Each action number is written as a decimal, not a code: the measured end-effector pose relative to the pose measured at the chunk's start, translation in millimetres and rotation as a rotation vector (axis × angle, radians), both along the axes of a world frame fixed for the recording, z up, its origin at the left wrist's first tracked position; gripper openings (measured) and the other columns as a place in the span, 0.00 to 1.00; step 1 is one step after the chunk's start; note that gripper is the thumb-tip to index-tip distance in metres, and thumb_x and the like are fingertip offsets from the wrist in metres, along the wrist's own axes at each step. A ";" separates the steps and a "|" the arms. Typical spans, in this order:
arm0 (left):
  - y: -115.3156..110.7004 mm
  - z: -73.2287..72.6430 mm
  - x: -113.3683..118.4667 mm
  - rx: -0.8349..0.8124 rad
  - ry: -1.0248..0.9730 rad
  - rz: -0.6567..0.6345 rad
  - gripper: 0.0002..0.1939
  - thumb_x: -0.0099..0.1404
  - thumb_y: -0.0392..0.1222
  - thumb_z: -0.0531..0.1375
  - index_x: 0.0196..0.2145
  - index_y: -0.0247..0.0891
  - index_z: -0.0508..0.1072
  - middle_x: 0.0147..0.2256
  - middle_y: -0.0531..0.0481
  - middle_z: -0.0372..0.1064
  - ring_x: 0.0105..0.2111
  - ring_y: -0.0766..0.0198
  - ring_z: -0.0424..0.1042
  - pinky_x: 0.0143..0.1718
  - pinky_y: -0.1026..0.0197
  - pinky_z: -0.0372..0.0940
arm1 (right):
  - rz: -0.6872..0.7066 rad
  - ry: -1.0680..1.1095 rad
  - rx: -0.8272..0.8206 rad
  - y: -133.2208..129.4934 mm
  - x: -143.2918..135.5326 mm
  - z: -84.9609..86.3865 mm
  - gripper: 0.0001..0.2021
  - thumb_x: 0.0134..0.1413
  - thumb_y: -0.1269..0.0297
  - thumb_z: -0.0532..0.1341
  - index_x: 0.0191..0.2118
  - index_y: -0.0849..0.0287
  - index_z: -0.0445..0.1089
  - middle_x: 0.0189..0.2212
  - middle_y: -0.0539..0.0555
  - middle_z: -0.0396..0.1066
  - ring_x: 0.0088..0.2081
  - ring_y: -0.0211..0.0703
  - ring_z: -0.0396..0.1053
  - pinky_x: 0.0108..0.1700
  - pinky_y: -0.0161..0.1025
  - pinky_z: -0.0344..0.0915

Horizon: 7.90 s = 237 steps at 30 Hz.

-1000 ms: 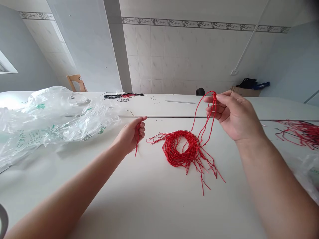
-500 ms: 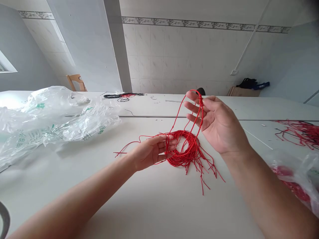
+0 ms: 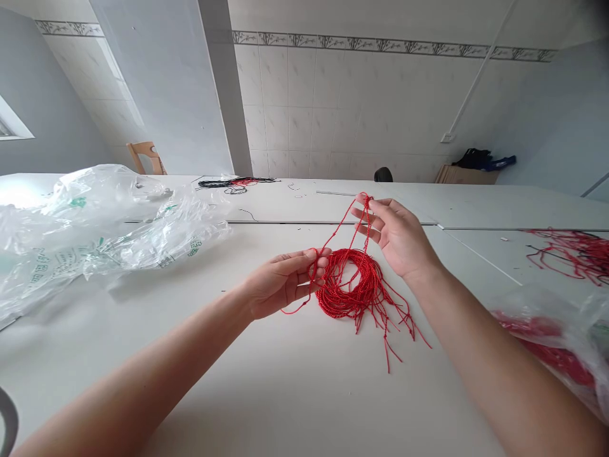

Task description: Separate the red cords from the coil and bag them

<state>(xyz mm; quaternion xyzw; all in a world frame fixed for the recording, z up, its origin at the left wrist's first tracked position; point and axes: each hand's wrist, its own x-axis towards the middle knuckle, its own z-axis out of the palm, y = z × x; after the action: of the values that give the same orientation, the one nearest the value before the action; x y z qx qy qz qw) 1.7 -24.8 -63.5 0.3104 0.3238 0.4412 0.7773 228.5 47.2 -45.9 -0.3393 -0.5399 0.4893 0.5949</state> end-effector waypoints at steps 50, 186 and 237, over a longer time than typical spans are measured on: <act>-0.6 81.9 -81.6 0.106 -0.308 0.650 0.12 0.78 0.31 0.48 0.47 0.36 0.70 0.20 0.61 0.48 0.15 0.71 0.51 0.14 0.67 0.53 | 0.393 -1.567 -0.162 -5.9 2.9 -10.0 0.00 0.54 0.67 0.65 0.33 0.56 0.74 0.37 0.51 0.77 0.37 0.42 0.70 0.35 0.37 0.60; 63.4 24.5 -59.9 0.439 0.427 0.026 0.25 0.72 0.47 0.49 0.49 0.36 0.84 0.53 0.38 0.79 0.59 0.45 0.70 0.61 0.44 0.64 | 0.457 -0.290 -0.141 -2.7 -84.0 -9.1 0.16 0.54 0.49 0.73 0.37 0.55 0.74 0.24 0.43 0.49 0.27 0.36 0.45 0.32 0.39 0.46; 56.9 16.1 -23.6 -0.001 -0.070 0.328 0.10 0.73 0.33 0.57 0.43 0.33 0.79 0.25 0.54 0.64 0.23 0.70 0.67 0.29 0.65 0.68 | 0.222 -0.113 0.003 9.5 -83.7 -13.1 0.10 0.61 0.55 0.67 0.39 0.56 0.72 0.30 0.47 0.69 0.27 0.32 0.60 0.34 0.36 0.64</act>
<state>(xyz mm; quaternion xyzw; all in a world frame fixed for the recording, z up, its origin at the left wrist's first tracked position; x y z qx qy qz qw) -21.9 32.0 -47.5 0.2375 0.3429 0.5724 0.7060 144.8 56.7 -59.0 -0.3033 -0.6077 0.5316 0.5061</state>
